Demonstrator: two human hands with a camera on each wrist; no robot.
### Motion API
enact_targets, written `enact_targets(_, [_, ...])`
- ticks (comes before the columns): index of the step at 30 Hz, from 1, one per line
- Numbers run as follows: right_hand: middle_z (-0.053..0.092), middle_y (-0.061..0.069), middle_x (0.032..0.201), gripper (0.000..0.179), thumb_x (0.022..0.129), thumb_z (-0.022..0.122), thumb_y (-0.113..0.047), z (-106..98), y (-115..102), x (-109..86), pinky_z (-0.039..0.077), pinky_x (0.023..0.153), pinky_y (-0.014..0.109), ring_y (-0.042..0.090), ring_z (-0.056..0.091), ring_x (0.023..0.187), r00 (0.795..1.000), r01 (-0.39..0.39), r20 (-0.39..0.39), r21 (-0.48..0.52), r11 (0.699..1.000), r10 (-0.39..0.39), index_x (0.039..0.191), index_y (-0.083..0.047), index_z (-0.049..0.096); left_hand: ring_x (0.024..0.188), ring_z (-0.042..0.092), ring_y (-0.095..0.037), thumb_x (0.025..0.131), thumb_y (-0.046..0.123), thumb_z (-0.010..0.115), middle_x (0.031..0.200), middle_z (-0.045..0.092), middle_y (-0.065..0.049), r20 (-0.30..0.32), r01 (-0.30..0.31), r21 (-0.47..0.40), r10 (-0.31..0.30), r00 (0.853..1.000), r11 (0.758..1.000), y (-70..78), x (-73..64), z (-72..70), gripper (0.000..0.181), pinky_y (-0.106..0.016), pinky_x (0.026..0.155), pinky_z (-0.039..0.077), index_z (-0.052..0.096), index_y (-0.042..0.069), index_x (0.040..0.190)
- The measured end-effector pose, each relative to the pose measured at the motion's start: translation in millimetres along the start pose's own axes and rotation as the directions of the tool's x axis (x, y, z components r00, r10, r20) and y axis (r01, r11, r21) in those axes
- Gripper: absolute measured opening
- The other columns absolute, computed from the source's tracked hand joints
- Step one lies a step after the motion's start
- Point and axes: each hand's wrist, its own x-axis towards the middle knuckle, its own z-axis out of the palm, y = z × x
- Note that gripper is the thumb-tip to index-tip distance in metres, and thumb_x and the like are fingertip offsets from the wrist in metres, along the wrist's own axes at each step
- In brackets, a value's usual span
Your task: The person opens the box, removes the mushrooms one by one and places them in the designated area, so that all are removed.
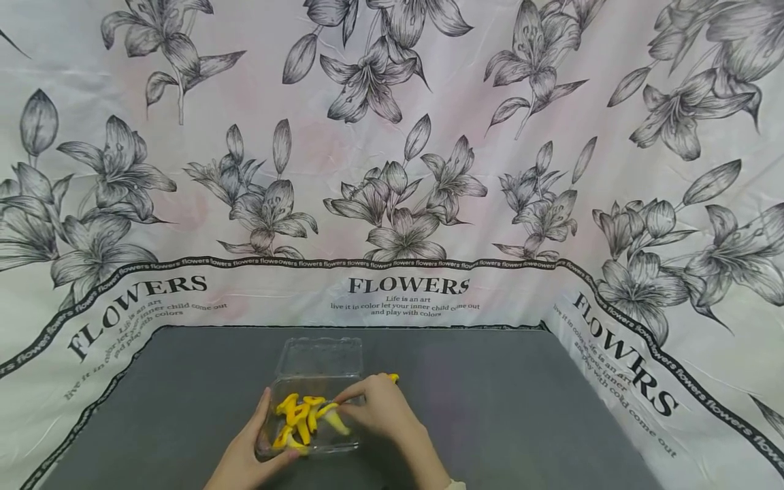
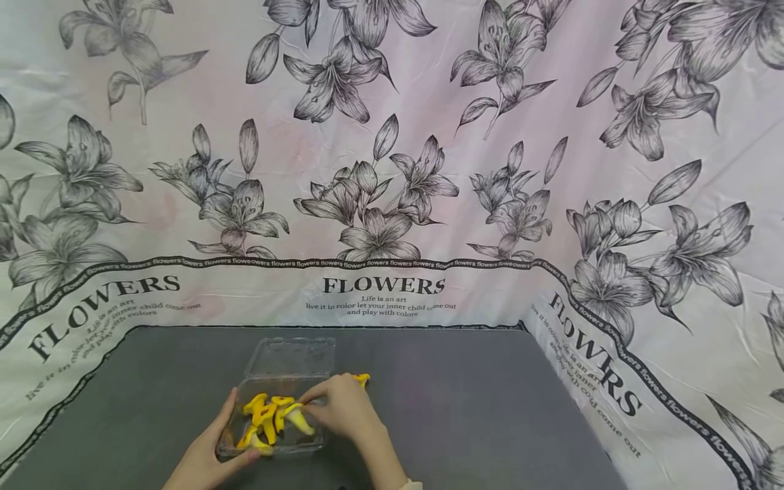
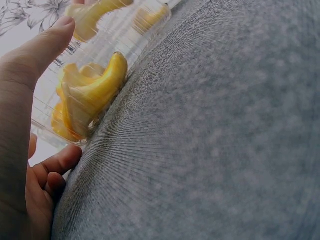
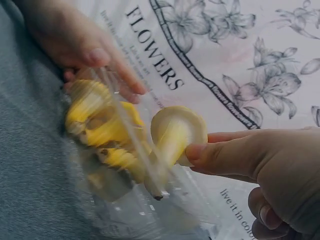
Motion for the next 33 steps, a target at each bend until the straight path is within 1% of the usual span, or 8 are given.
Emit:
enact_targets(5, [0.081, -0.011, 0.091, 0.010, 0.091, 0.086, -0.018, -7.4, 3.2, -1.3, 0.050, 0.069, 0.020, -0.005, 0.054, 0.059, 0.998, 0.038, -0.049, -0.028, 0.999, -0.039, 0.098, -0.024, 0.088, 0.069, 0.046, -0.017, 0.089, 0.049, 0.084, 0.091, 0.050, -0.003, -0.006, 0.000, 0.007, 0.000, 1.000, 1.000, 0.9, -0.4, 0.6, 0.120, -0.030, 0.062, 0.041, 0.003, 0.022, 0.173])
enact_targets(7, [0.081, -0.011, 0.091, 0.009, 0.091, 0.087, -0.018, -8.5, 5.0, -1.5, 0.050, 0.070, 0.020, -0.005, 0.055, 0.061, 0.998, 0.033, -0.060, -0.030, 0.999, -0.035, 0.098, -0.024, 0.088, 0.067, 0.046, -0.017, 0.089, 0.049, 0.085, 0.087, 0.050, -0.005, -0.005, 0.000, 0.007, 0.000, 1.000, 1.000, 0.7, -1.1, 0.7, 0.121, -0.031, 0.062, 0.042, 0.003, 0.022, 0.173])
enact_targets(10, [0.081, -0.010, 0.091, 0.009, 0.090, 0.087, -0.018, -9.7, 6.9, -2.1, 0.044, 0.060, 0.017, -0.006, 0.043, 0.054, 0.997, 0.028, -0.068, -0.013, 1.000, -0.029, 0.098, -0.023, 0.088, 0.067, 0.045, -0.018, 0.089, 0.047, 0.084, 0.124, 0.063, -0.026, -0.010, -0.029, 0.016, 0.029, 1.000, 0.999, 0.0, -2.5, 1.0, 0.120, -0.034, 0.068, 0.045, 0.003, 0.019, 0.173])
enact_targets(12, [0.082, -0.008, 0.091, 0.009, 0.090, 0.087, -0.018, -10.6, 8.0, -2.7, 0.036, 0.053, 0.016, -0.004, 0.031, 0.048, 0.997, 0.023, -0.072, 0.004, 1.000, -0.023, 0.098, -0.023, 0.088, 0.066, 0.044, -0.017, 0.089, 0.046, 0.085, 0.155, 0.046, -0.033, -0.013, -0.039, 0.012, 0.039, 0.999, 0.999, -0.2, -2.5, 1.2, 0.120, -0.035, 0.068, 0.046, 0.003, 0.019, 0.173])
enact_targets(14, [0.082, -0.006, 0.091, 0.009, 0.090, 0.087, -0.018, -11.9, 9.2, -3.3, 0.032, 0.050, 0.017, -0.004, 0.025, 0.045, 0.996, 0.026, -0.084, 0.020, 0.999, -0.025, 0.098, -0.022, 0.088, 0.066, 0.043, -0.016, 0.089, 0.044, 0.085, 0.168, 0.027, -0.032, -0.020, -0.056, 0.001, 0.056, 0.998, 0.998, -0.5, -2.7, 1.2, 0.120, -0.033, 0.066, 0.046, 0.004, 0.017, 0.173])
enact_targets(18, [0.082, -0.004, 0.092, 0.008, 0.090, 0.087, -0.019, -15.3, 13.1, -3.4, 0.030, 0.048, 0.017, -0.005, 0.024, 0.044, 0.993, 0.029, -0.119, 0.036, 0.999, -0.025, 0.097, -0.021, 0.088, 0.065, 0.043, -0.015, 0.089, 0.042, 0.086, 0.165, 0.031, -0.030, -0.019, -0.060, -0.027, 0.059, 0.998, 0.998, 0.0, -2.5, 0.1, 0.120, -0.029, 0.058, 0.043, 0.005, 0.018, 0.173])
enact_targets(23, [0.080, -0.006, 0.084, 0.007, 0.089, 0.088, -0.018, -19.9, 20.4, -3.9, 0.030, 0.048, 0.017, -0.004, 0.029, 0.049, 0.984, 0.037, -0.176, 0.030, 0.999, -0.031, 0.095, -0.019, 0.088, 0.065, 0.043, -0.017, 0.090, 0.045, 0.084, 0.171, 0.016, -0.031, -0.011, -0.063, 0.009, 0.063, 0.998, 0.998, -0.8, -1.7, -0.6, 0.120, -0.036, 0.068, 0.045, 0.002, 0.018, 0.173])
enact_targets(33, [0.080, -0.006, 0.088, 0.006, 0.091, 0.087, -0.018, -35.4, 33.4, -9.8, 0.032, 0.044, 0.018, -0.002, 0.036, 0.044, 0.971, -0.047, -0.227, 0.103, 0.994, 0.070, 0.096, -0.017, 0.088, 0.068, 0.044, -0.018, 0.089, 0.048, 0.085, 0.172, 0.015, -0.029, -0.008, -0.046, 0.008, 0.046, 0.999, 0.999, 0.1, -0.4, -0.7, 0.121, -0.037, 0.071, 0.046, 0.003, 0.020, 0.173])
